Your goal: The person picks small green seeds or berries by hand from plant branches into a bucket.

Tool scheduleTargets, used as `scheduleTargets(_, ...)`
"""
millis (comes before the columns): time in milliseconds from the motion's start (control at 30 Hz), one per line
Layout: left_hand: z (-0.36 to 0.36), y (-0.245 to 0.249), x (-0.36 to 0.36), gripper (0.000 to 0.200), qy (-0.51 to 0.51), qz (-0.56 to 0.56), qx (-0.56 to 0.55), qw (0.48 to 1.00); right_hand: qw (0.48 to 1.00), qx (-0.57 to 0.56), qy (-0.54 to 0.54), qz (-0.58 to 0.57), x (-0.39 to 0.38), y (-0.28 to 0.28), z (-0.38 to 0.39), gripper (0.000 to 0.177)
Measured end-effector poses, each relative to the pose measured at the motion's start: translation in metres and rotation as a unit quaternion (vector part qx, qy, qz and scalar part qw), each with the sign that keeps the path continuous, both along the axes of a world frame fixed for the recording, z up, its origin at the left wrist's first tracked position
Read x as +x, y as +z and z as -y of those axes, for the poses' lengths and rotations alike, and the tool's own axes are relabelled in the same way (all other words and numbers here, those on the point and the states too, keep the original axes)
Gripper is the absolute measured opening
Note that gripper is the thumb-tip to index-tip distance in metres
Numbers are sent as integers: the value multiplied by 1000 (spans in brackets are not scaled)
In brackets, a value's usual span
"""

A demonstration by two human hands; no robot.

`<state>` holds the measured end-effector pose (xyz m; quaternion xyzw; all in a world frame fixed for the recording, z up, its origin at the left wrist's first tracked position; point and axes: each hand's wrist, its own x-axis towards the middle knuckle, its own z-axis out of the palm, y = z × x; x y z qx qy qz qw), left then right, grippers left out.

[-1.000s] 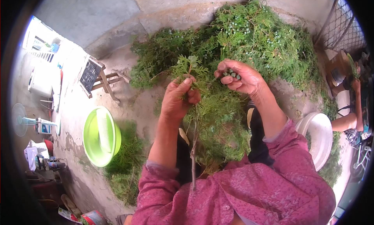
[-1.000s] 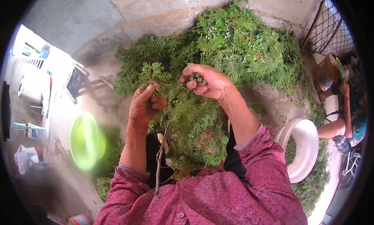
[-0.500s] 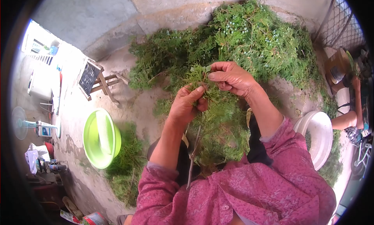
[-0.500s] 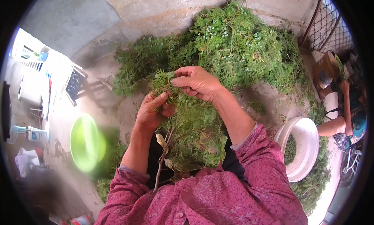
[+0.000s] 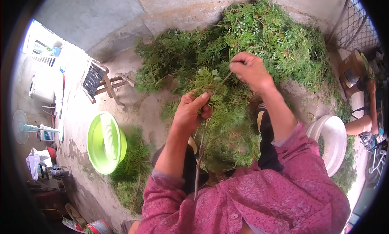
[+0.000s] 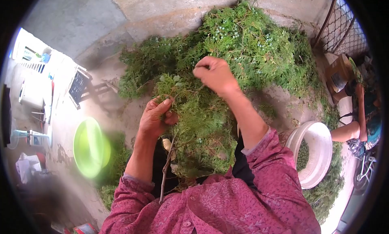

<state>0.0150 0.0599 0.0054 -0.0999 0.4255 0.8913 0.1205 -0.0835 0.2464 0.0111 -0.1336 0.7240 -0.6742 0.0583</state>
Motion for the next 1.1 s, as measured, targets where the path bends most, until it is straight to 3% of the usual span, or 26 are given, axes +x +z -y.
scheduleTargets(33,4,-2,1,4,0,-14,6,1000,984,-105,29,141,-3,7,-6,13)
scheduleTargets(67,7,-5,1,4,3,-14,7,1000,984,-103,32,142,-3,9,-7,13)
scheduleTargets(133,9,-8,1,4,0,-4,-15,1000,918,-272,128,258,-2,9,-9,19)
scheduleTargets(267,7,-2,1,4,-20,-1,-17,1000,899,-256,188,301,3,9,6,29)
scheduleTargets(433,6,-3,2,5,-31,4,-21,999,930,-159,211,255,7,9,10,39)
scheduleTargets(500,5,-5,2,5,-39,3,-19,999,938,-93,234,239,11,12,12,36)
scheduleTargets(1100,6,-12,0,10,-78,-2,-42,996,938,-133,189,260,10,5,10,18)
